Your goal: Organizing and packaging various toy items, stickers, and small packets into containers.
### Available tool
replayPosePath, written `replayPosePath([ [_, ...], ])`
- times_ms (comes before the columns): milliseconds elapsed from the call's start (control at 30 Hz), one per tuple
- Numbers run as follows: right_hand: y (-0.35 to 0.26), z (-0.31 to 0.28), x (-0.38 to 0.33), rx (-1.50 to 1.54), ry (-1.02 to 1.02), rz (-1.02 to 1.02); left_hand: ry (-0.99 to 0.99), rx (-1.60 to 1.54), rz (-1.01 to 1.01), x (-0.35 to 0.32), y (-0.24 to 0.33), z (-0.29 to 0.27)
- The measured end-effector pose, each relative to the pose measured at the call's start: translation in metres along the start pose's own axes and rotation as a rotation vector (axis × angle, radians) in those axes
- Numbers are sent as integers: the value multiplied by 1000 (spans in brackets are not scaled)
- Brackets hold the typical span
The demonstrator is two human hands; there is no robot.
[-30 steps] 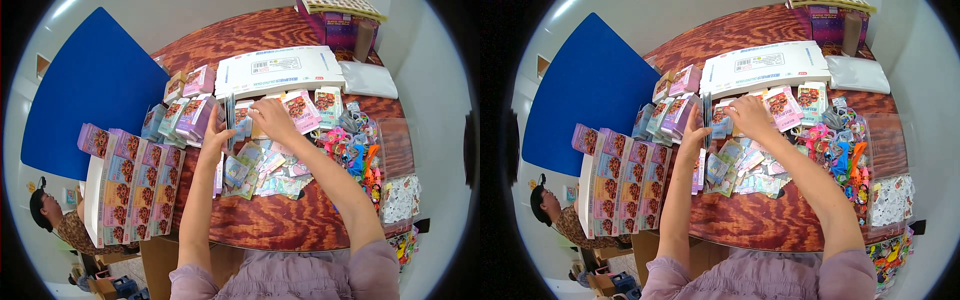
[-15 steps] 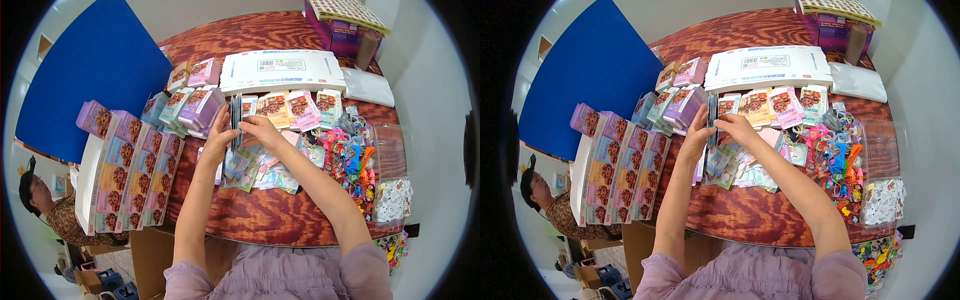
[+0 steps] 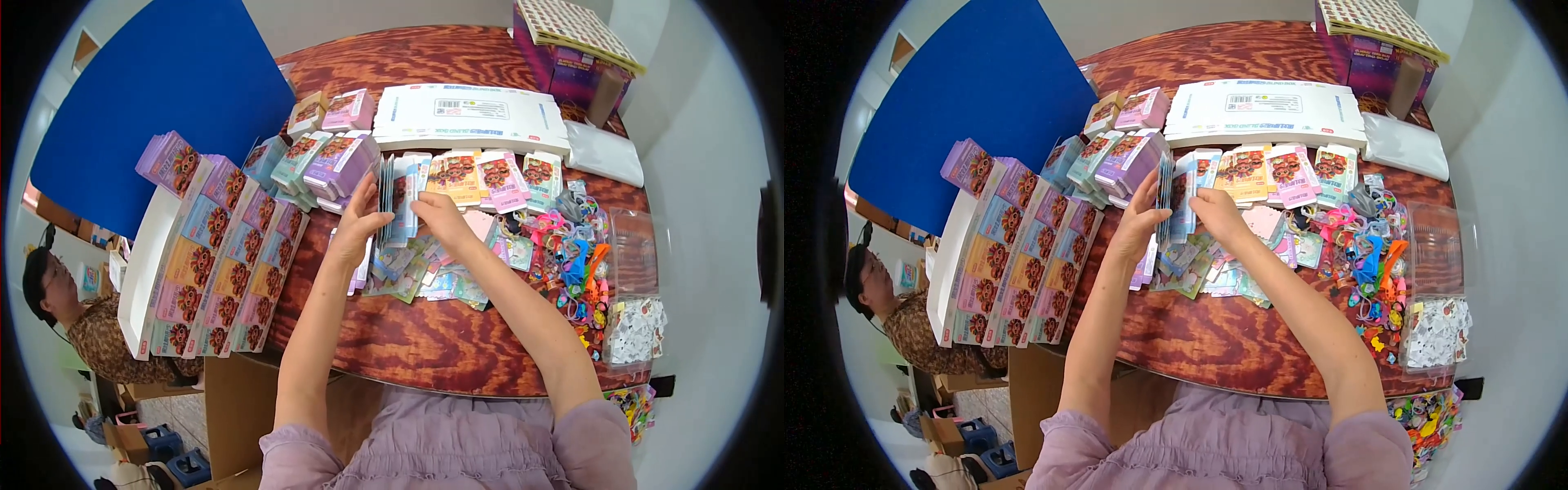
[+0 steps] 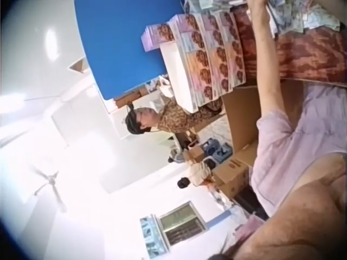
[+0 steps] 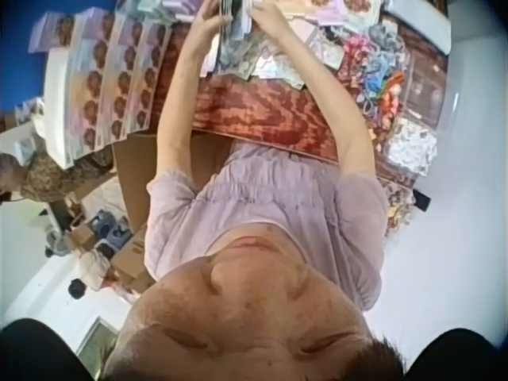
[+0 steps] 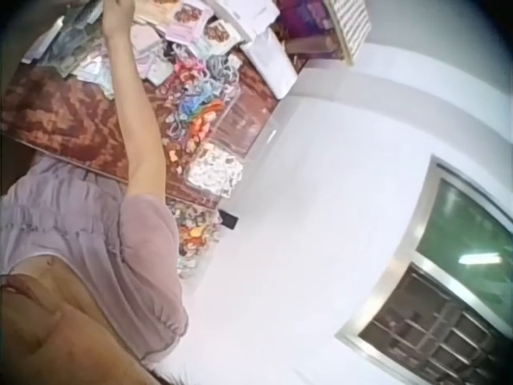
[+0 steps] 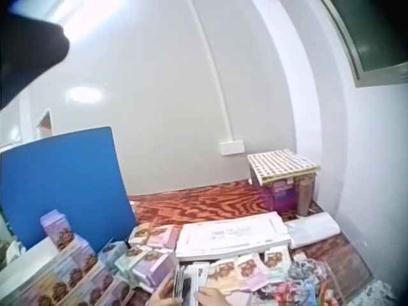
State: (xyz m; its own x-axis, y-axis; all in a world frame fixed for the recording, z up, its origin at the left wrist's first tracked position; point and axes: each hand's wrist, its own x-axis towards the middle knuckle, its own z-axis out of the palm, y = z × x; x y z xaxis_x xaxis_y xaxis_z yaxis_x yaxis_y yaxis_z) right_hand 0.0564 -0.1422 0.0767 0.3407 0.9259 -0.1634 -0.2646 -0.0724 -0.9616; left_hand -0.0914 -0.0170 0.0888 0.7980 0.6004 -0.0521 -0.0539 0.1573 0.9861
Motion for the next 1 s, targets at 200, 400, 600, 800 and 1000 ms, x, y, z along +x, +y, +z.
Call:
replayPosePath([
  [200,28,-13,29,-217,313,-289,98,-32,-35,-14,18,9],
  [400,15,-32,65,-438,571,-182,94,-19,0,-27,17,-5],
  [600,11,-21,95,-597,643,-158,102,-24,-14,-50,27,-6],
  [800,5,-38,40,-1018,723,-446,139,139,-141,-120,43,18],
  [1000,-118,55,-173,-158,-155,-417,104,1069,-30,-235,3,55],
])
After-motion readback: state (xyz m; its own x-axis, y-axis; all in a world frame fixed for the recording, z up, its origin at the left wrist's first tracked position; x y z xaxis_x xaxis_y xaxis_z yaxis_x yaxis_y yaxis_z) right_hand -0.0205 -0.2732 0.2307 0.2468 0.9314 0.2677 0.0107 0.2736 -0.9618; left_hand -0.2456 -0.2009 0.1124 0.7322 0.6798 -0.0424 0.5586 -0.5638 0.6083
